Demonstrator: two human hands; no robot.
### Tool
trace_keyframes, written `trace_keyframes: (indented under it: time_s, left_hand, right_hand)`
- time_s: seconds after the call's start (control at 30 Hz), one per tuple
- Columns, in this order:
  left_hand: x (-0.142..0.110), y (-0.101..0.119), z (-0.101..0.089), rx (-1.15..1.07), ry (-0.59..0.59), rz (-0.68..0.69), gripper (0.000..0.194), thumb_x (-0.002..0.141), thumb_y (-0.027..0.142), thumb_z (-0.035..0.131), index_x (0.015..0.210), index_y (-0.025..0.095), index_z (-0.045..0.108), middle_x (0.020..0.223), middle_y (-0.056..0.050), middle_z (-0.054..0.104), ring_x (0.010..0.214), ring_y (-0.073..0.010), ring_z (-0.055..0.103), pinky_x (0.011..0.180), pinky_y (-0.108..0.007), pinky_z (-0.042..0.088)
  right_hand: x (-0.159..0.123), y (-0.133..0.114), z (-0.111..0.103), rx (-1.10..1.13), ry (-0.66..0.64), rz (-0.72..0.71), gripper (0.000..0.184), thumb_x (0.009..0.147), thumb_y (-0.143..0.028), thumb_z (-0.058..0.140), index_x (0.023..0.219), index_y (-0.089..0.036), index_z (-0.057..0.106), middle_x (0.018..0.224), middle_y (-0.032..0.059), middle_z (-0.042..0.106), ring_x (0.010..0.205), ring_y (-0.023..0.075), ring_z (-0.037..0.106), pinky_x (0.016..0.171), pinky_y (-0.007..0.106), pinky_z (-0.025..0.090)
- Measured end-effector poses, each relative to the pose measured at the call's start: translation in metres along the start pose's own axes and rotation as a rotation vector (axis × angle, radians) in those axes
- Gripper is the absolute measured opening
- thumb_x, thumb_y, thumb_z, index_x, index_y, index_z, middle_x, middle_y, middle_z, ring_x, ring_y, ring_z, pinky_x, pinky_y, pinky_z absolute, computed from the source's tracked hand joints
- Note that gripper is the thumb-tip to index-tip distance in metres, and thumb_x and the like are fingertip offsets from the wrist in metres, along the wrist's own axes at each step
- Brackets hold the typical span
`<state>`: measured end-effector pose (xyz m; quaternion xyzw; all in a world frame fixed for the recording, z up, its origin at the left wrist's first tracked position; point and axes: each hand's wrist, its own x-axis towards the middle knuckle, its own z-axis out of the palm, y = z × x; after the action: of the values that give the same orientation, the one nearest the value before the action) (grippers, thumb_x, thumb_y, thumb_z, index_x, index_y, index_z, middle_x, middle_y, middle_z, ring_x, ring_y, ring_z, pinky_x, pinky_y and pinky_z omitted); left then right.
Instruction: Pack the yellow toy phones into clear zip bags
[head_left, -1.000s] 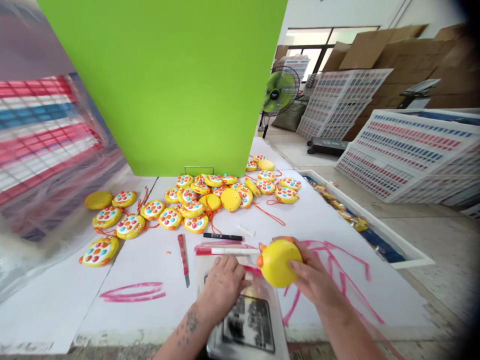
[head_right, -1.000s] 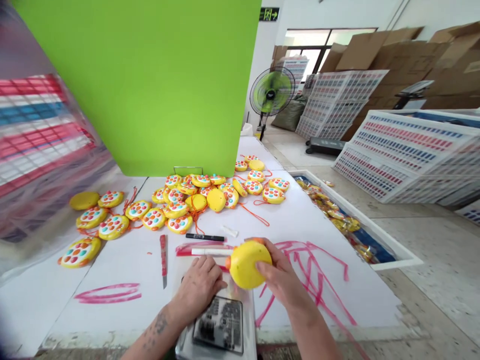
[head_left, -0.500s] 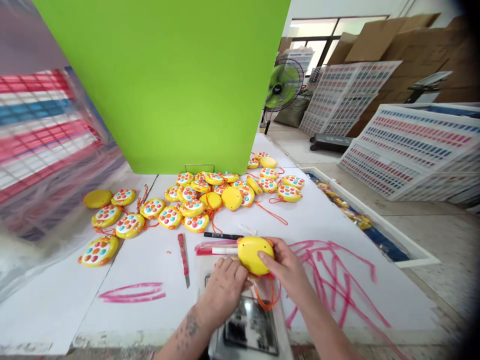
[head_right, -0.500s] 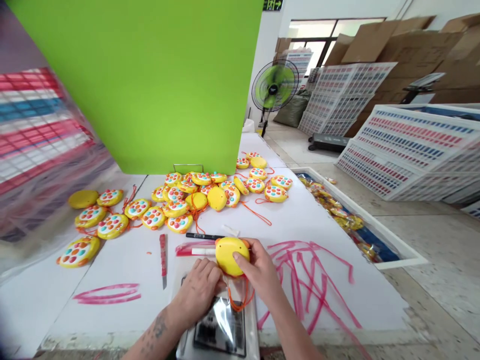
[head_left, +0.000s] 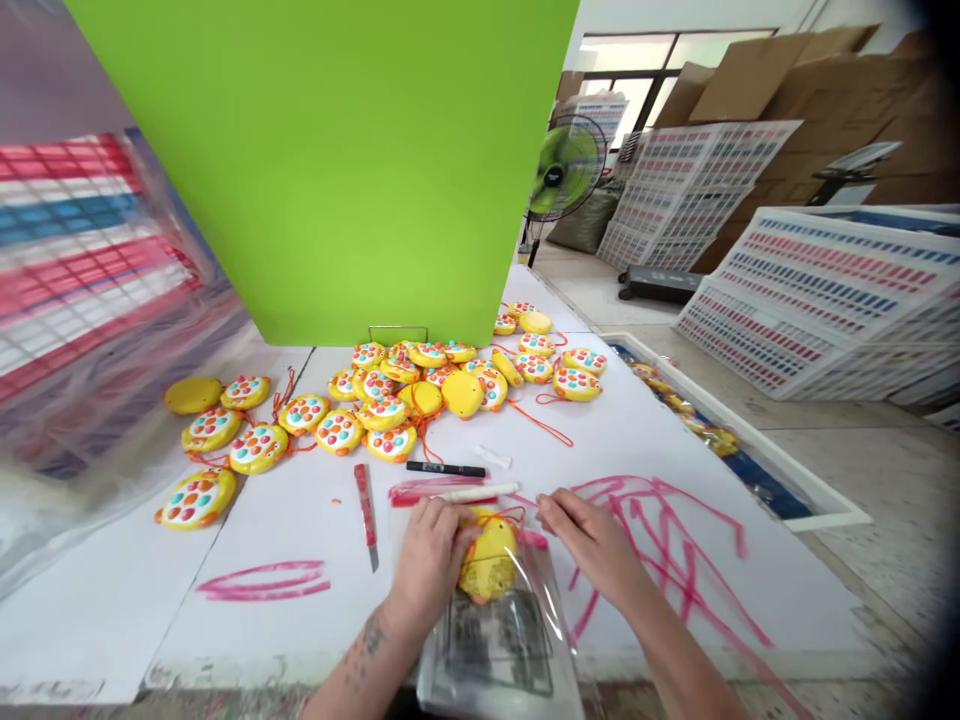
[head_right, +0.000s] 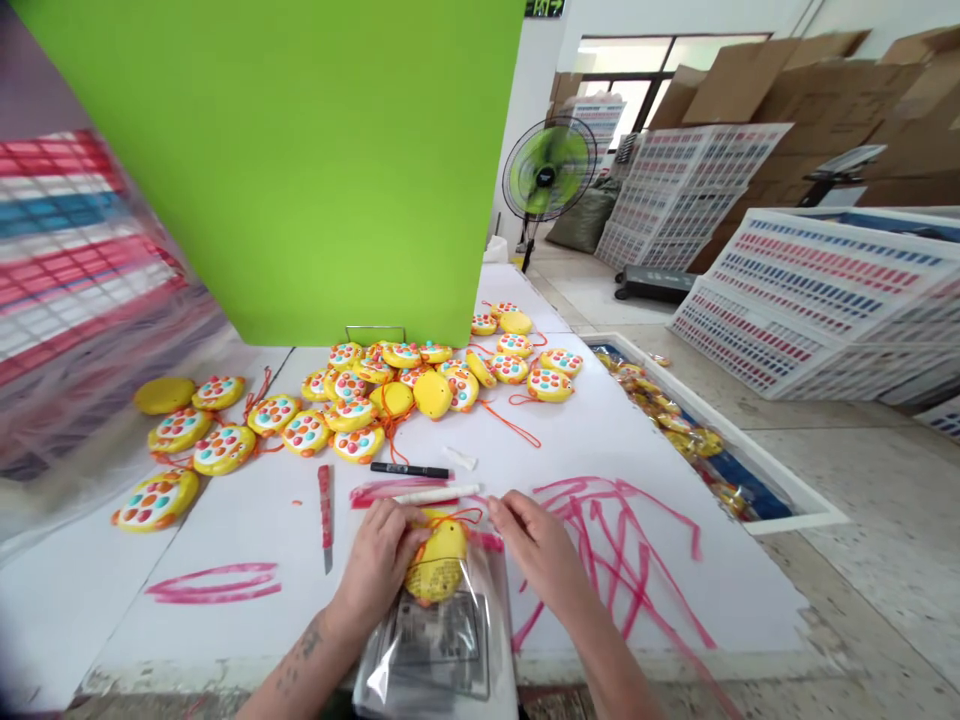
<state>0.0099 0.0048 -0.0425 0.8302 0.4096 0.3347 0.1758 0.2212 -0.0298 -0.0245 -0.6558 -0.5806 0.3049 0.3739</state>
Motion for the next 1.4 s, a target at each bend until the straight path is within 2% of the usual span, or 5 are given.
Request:
trace_keyframes:
  time_s: [0.23, 0.57, 0.87, 1.07, 1.4]
  left_hand:
    - [0.001, 0.0, -0.002, -0.229, -0.019, -0.082, 0.009, 0.084, 0.018, 0.059, 0.078, 0.019, 0.053, 0.096, -0.006, 0.06, 0.093, -0.0215, 0.055, 0.083, -0.037, 0.046]
    - [-0.004, 0.007, -0.005, -0.43, -0.219, -0.272, 0.011, 0.088, 0.02, 0.046, 0.078, 0.021, 0.048, 0.065, 0.002, 0.062, 0.065, -0.0158, 0.059, 0.066, -0.027, 0.046]
    - [-0.002, -0.004, -0.007, -0.313, 0.248, -0.157, 0.031, 0.087, 0.032, 0.053, 0.116, 0.019, 0.049, 0.116, -0.011, 0.056, 0.108, -0.0245, 0.052, 0.092, -0.042, 0.041]
    - [0.0, 0.001, -0.007, -0.626, -0.076, -0.436, 0.048, 0.091, 0.043, 0.044, 0.131, 0.015, 0.041, 0.072, 0.001, 0.058, 0.061, -0.014, 0.052, 0.06, -0.026, 0.043]
    - [0.004, 0.002, -0.005, -0.78, -0.066, -0.546, 0.046, 0.086, 0.05, 0.049, 0.114, 0.015, 0.06, 0.068, 0.0, 0.062, 0.062, -0.0155, 0.055, 0.061, -0.027, 0.045]
  right_hand:
    - [-0.005, -0.004, 0.011, -0.116, -0.224, -0.003, 0.043, 0.09, -0.049, 0.038, 0.06, -0.02, 0.048, 0.055, -0.0026, 0.053, 0.055, 0.0149, 0.052, 0.052, 0.025, 0.036]
    - [-0.014, -0.015, 0.038, -0.171, 0.03, -0.076, 0.03, 0.093, -0.04, 0.028, 0.079, -0.024, 0.049, 0.058, 0.001, 0.059, 0.054, 0.0198, 0.059, 0.051, 0.029, 0.039]
    - [-0.022, -0.022, 0.039, 0.244, 0.113, -0.121, 0.026, 0.095, -0.042, 0.033, 0.086, -0.024, 0.05, 0.078, 0.0045, 0.07, 0.069, 0.0183, 0.066, 0.06, 0.028, 0.052]
    - [-0.024, -0.021, 0.036, 0.204, 0.219, -0.199, 0.024, 0.095, -0.036, 0.034, 0.086, -0.024, 0.052, 0.077, 0.0038, 0.069, 0.068, 0.0172, 0.065, 0.062, 0.028, 0.052]
    - [-0.012, -0.016, 0.03, -0.193, 0.365, -0.477, 0.029, 0.091, -0.021, 0.043, 0.118, -0.025, 0.051, 0.119, 0.0078, 0.06, 0.119, 0.0245, 0.048, 0.099, 0.047, 0.042]
